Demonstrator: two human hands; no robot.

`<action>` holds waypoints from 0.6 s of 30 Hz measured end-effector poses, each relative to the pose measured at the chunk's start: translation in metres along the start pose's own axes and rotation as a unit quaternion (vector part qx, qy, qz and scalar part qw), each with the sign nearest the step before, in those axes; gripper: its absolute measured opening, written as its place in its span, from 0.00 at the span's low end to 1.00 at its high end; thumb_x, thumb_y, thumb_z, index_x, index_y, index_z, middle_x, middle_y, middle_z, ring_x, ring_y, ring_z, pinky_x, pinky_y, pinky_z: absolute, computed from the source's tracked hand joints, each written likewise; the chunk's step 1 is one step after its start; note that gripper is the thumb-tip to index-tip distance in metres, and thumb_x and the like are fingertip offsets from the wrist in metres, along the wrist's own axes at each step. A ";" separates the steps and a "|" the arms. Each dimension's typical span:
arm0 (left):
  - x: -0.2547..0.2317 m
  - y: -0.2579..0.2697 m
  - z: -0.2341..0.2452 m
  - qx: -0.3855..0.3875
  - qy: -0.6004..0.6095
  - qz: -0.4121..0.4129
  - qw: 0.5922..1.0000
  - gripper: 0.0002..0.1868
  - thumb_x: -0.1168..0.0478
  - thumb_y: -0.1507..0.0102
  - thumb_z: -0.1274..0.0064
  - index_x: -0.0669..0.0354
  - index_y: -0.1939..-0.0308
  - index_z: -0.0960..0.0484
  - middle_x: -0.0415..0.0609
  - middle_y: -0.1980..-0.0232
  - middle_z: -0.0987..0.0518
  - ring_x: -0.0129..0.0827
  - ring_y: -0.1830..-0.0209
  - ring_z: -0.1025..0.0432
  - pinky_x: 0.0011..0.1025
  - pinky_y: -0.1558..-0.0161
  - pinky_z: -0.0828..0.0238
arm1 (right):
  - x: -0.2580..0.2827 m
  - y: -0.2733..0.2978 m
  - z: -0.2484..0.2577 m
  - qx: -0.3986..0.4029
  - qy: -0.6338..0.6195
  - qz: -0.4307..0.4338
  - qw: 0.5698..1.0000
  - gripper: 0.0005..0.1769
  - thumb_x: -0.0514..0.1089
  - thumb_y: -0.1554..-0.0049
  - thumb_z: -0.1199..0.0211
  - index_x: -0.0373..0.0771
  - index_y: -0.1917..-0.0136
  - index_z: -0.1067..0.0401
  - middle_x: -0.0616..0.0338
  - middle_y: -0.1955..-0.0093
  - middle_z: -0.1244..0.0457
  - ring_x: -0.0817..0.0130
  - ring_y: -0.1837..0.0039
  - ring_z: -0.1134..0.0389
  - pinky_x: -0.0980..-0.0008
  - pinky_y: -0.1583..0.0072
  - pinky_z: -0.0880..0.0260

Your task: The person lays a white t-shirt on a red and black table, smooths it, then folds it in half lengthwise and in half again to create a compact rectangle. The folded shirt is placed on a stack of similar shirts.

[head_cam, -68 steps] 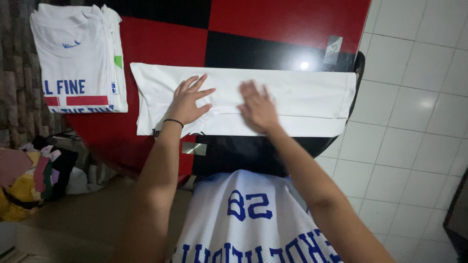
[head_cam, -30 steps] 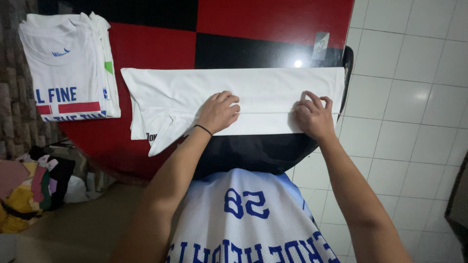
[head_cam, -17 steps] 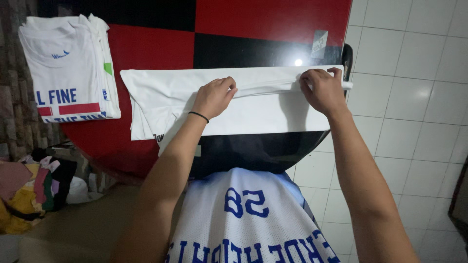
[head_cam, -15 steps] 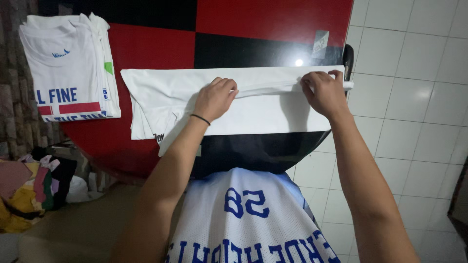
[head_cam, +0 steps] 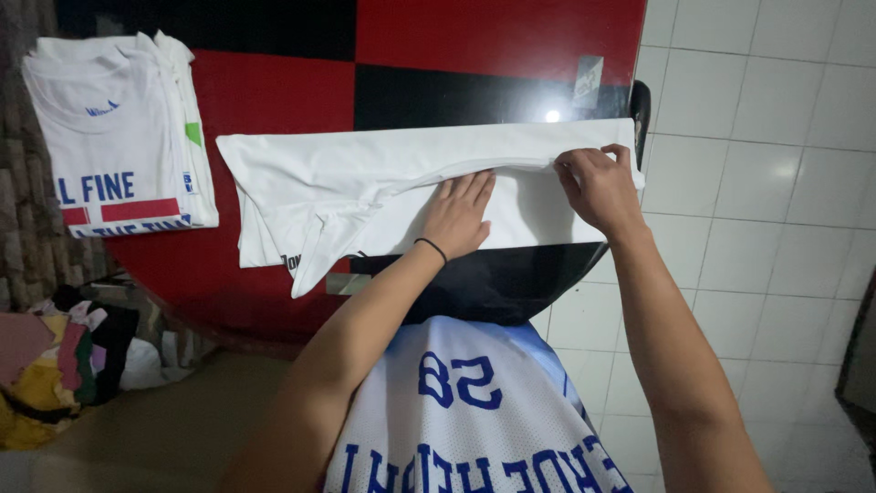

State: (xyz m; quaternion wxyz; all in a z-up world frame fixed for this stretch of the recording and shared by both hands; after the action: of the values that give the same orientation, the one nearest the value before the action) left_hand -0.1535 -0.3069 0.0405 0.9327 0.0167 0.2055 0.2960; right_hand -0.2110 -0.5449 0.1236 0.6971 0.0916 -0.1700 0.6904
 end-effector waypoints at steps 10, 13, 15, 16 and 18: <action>-0.005 0.012 0.000 -0.011 -0.032 -0.006 0.999 0.47 0.43 0.36 0.50 0.64 0.21 0.49 0.54 0.16 0.50 0.42 0.16 0.60 0.47 0.20 0.66 | 0.005 -0.006 0.009 -0.071 -0.018 0.029 0.997 0.03 0.37 0.35 0.33 0.40 0.49 0.27 0.62 0.48 0.29 0.64 0.47 0.28 0.51 0.33 0.39; -0.002 0.017 -0.001 -0.022 -0.034 -0.006 0.999 0.47 0.42 0.36 0.52 0.64 0.21 0.50 0.54 0.16 0.50 0.41 0.16 0.59 0.46 0.20 0.67 | 0.007 -0.010 0.013 -0.080 -0.021 0.037 0.996 0.04 0.37 0.35 0.32 0.40 0.49 0.27 0.63 0.49 0.29 0.64 0.48 0.28 0.52 0.33 0.39; 0.001 0.015 0.002 0.004 -0.016 0.018 1.000 0.48 0.41 0.36 0.52 0.65 0.21 0.51 0.55 0.17 0.50 0.42 0.16 0.59 0.47 0.21 0.67 | 0.008 -0.013 0.017 -0.084 -0.015 0.038 0.996 0.04 0.38 0.34 0.32 0.40 0.50 0.27 0.63 0.49 0.29 0.65 0.49 0.29 0.52 0.33 0.39; 0.001 0.013 0.003 0.028 -0.001 0.037 0.999 0.49 0.41 0.37 0.52 0.64 0.20 0.51 0.55 0.17 0.50 0.43 0.17 0.59 0.47 0.22 0.67 | 0.009 -0.014 0.018 -0.084 -0.012 0.040 0.996 0.04 0.38 0.34 0.32 0.40 0.50 0.27 0.63 0.49 0.29 0.65 0.49 0.29 0.52 0.32 0.39; 0.002 0.009 0.006 0.061 0.013 0.070 0.996 0.50 0.40 0.37 0.52 0.64 0.20 0.52 0.54 0.17 0.50 0.43 0.17 0.59 0.46 0.21 0.67 | 0.010 -0.014 0.021 -0.086 -0.005 0.045 0.995 0.05 0.37 0.34 0.32 0.40 0.50 0.28 0.63 0.48 0.29 0.65 0.49 0.29 0.52 0.32 0.39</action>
State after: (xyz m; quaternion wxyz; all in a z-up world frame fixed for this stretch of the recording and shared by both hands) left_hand -0.1544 -0.2979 0.0467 0.9041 0.0840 0.2340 0.3476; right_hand -0.1993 -0.5439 0.1484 0.6696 0.0268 -0.2360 0.7037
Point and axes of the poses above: each hand's wrist, its own y-axis away from the middle knuckle, its own z-axis out of the back of the hand, x = y × z, the point moved 2 cm from there along -y, towards the middle knuckle
